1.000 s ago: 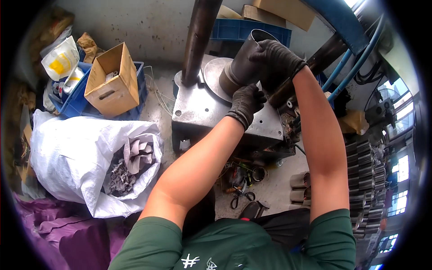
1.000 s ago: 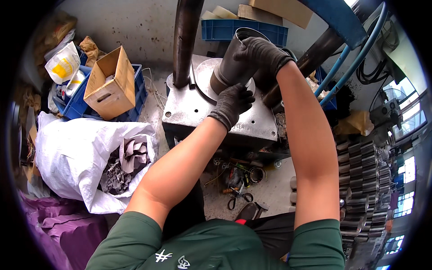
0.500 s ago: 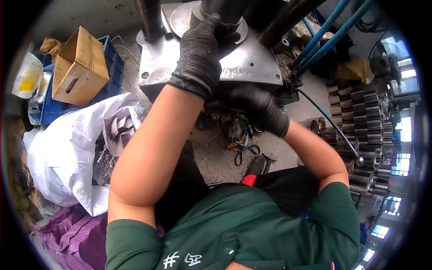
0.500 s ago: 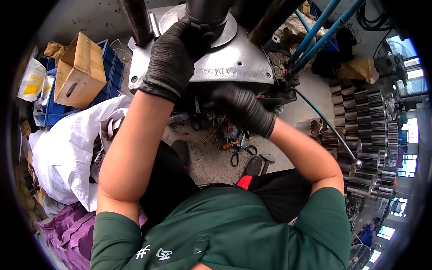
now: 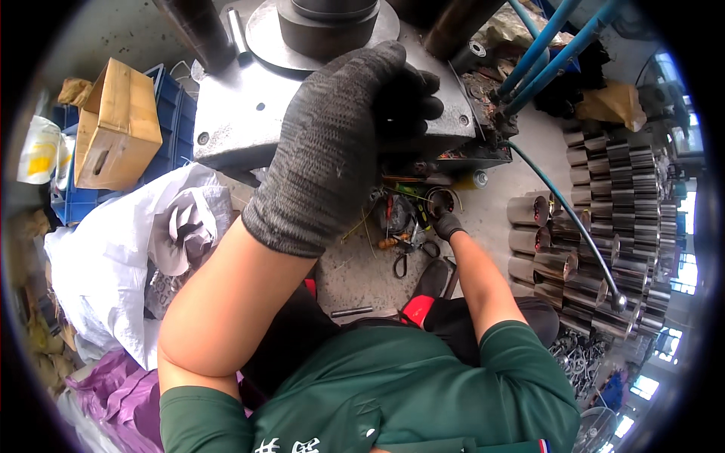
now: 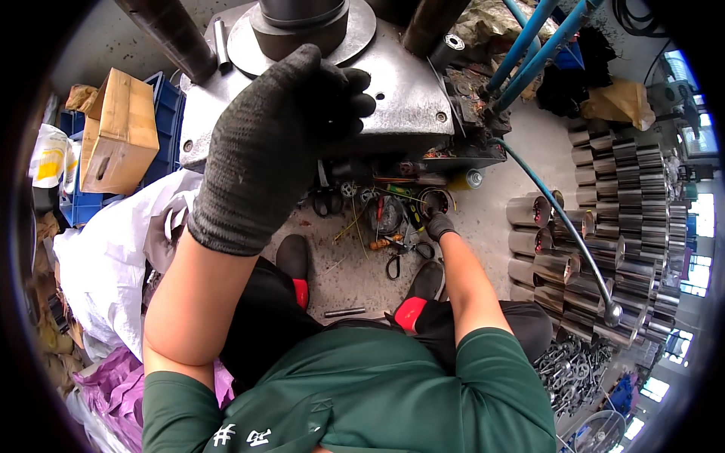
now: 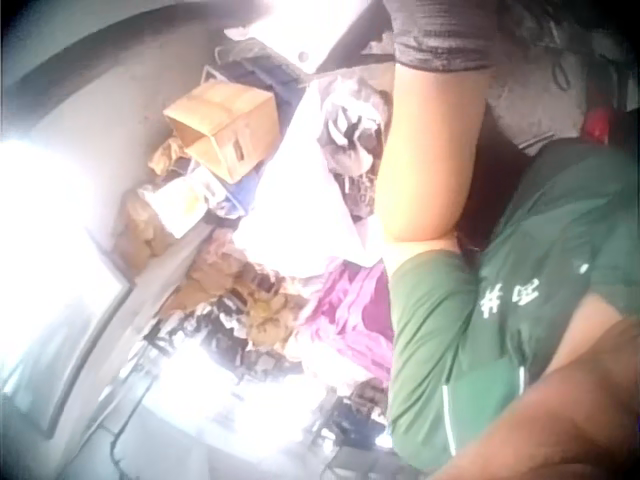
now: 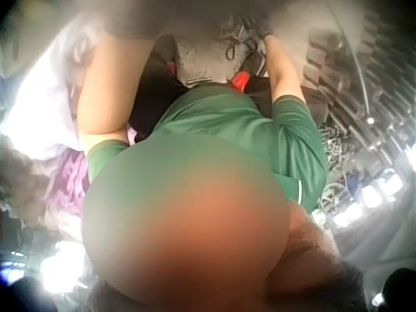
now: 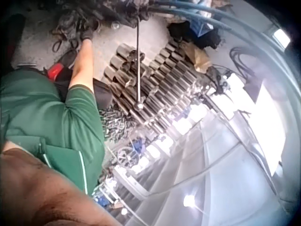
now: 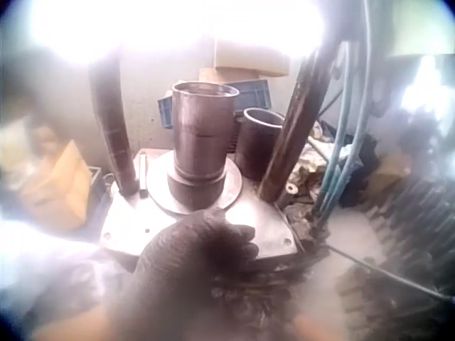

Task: The person assembles a metal motor housing by inserting a wound wire stator into a cylindrical metal casing and then uses a hydraulic press to seat the components together before moving the finished unit to a container.

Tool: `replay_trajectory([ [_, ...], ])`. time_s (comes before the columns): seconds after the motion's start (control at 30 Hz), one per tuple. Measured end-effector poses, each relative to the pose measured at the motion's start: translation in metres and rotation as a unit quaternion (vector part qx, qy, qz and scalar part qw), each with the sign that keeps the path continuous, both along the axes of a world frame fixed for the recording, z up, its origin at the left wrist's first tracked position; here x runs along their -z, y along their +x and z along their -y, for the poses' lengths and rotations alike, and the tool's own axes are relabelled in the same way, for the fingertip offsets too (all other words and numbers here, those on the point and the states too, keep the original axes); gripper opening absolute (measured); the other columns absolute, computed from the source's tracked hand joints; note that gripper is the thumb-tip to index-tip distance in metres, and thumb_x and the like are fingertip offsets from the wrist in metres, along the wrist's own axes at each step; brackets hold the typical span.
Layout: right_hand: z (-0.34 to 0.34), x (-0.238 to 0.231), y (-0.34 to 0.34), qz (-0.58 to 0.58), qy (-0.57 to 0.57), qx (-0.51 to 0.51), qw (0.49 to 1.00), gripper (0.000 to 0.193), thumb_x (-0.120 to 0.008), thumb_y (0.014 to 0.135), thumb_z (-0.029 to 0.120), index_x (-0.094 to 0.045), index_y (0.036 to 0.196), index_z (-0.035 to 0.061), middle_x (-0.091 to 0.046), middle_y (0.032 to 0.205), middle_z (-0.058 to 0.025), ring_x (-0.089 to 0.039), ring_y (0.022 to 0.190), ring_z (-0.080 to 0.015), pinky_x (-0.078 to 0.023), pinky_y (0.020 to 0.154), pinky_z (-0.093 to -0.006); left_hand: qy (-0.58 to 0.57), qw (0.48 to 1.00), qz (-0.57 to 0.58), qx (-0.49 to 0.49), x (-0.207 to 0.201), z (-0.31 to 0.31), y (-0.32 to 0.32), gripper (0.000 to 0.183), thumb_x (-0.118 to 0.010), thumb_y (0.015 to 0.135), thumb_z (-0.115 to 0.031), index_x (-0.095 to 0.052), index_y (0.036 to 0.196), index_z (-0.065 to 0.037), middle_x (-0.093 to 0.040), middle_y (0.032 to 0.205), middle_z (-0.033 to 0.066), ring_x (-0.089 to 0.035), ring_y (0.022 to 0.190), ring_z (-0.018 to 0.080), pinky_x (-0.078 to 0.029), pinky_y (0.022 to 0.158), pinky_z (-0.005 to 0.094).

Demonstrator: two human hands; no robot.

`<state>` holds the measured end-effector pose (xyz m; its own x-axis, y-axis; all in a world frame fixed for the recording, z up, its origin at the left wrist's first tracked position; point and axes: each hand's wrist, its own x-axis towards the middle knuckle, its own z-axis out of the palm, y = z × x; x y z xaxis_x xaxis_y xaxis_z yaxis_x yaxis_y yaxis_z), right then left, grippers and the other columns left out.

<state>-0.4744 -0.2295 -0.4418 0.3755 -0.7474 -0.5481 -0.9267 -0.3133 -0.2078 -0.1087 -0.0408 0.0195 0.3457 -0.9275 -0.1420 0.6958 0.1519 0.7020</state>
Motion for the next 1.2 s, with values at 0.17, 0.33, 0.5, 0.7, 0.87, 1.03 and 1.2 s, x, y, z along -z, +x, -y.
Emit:
replay_trajectory([
  [0.17, 0.001, 0.03, -0.005, 0.025, -0.031, 0.026, 0.999, 0.047, -0.074, 0.088, 0.041, -0.069, 0.123, 0.0104, -0.069, 0.118, -0.0241, -0.065, 0.109, -0.0439, -0.053, 0.09, -0.0511, 0.036, 0.999, 0.033, 0.015, 0.005, 0.009, -0.014, 0.036, -0.057, 0.105, -0.038, -0.065, 0.109, -0.003, -0.072, 0.116, 0.0144, -0.071, 0.103, 0.0252, -0.056, 0.083, 0.0377],
  [0.33, -0.004, -0.017, 0.007, 0.08, -0.073, -0.02, 0.994, 0.052, -0.072, 0.091, 0.039, -0.063, 0.131, 0.008, -0.069, 0.12, -0.0249, -0.065, 0.112, -0.0441, -0.052, 0.093, -0.0501, 0.056, 0.994, 0.082, 0.037, 0.003, 0.015, -0.02, 0.036, -0.056, 0.105, -0.037, -0.065, 0.11, -0.002, -0.072, 0.115, 0.0142, -0.071, 0.102, 0.0238, -0.057, 0.082, 0.0359],
  [0.5, 0.002, -0.1, -0.001, 0.199, 0.218, 0.267, 0.917, 0.035, -0.062, 0.095, 0.028, -0.059, 0.122, 0.0067, -0.069, 0.095, -0.0176, -0.067, 0.08, -0.0332, -0.052, 0.068, -0.0469, 0.064, 0.994, 0.08, 0.046, 0.004, 0.029, -0.032, 0.039, -0.055, 0.105, -0.036, -0.065, 0.112, 0.0, -0.071, 0.109, 0.0142, -0.07, 0.096, 0.0246, -0.06, 0.083, 0.039],
  [0.7, -0.067, -0.32, 0.037, 0.347, 0.353, 0.411, 0.766, 0.045, -0.061, 0.096, 0.055, -0.065, 0.116, 0.0143, -0.07, 0.099, -0.0056, -0.062, 0.066, -0.0208, -0.055, 0.06, -0.0379, 0.047, 0.995, 0.083, 0.038, 0.012, 0.024, -0.039, 0.031, -0.061, 0.102, -0.03, -0.064, 0.11, 0.0, -0.069, 0.106, 0.0145, -0.07, 0.09, 0.0252, -0.062, 0.084, 0.0438],
  [0.87, -0.104, -0.433, 0.066, 0.551, 0.361, 0.324, 0.679, 0.049, -0.06, 0.096, 0.051, -0.062, 0.127, 0.0123, -0.07, 0.1, -0.0051, -0.062, 0.065, -0.0146, -0.055, 0.053, -0.032, 0.011, 0.988, 0.153, 0.031, 0.041, 0.028, -0.051, 0.025, -0.063, 0.101, -0.027, -0.063, 0.105, -0.002, -0.065, 0.089, 0.0067, -0.064, 0.078, 0.0167, -0.057, 0.066, 0.034],
  [1.03, -0.115, -0.463, 0.077, 0.684, 0.365, 0.279, 0.567, 0.046, -0.06, 0.095, 0.046, -0.063, 0.124, 0.0117, -0.072, 0.104, -0.0072, -0.058, 0.051, -0.0132, -0.058, 0.052, -0.0314, 0.023, 0.975, 0.22, 0.032, 0.035, 0.01, -0.066, 0.025, -0.062, 0.104, -0.025, -0.059, 0.117, -0.003, -0.064, 0.096, 0.0067, -0.064, 0.082, 0.0136, -0.057, 0.069, 0.0299],
  [1.2, -0.112, -0.467, 0.081, 0.707, 0.309, 0.302, 0.559, 0.041, -0.057, 0.096, 0.048, -0.066, 0.117, 0.0136, -0.073, 0.093, -0.0024, -0.06, 0.054, -0.0142, -0.056, 0.055, -0.0335, 0.013, 0.926, 0.367, 0.088, 0.036, 0.003, -0.082, 0.034, -0.069, 0.101, -0.017, -0.057, 0.129, -0.002, -0.067, 0.113, 0.0074, -0.063, 0.101, 0.0129, -0.056, 0.089, 0.0301],
])
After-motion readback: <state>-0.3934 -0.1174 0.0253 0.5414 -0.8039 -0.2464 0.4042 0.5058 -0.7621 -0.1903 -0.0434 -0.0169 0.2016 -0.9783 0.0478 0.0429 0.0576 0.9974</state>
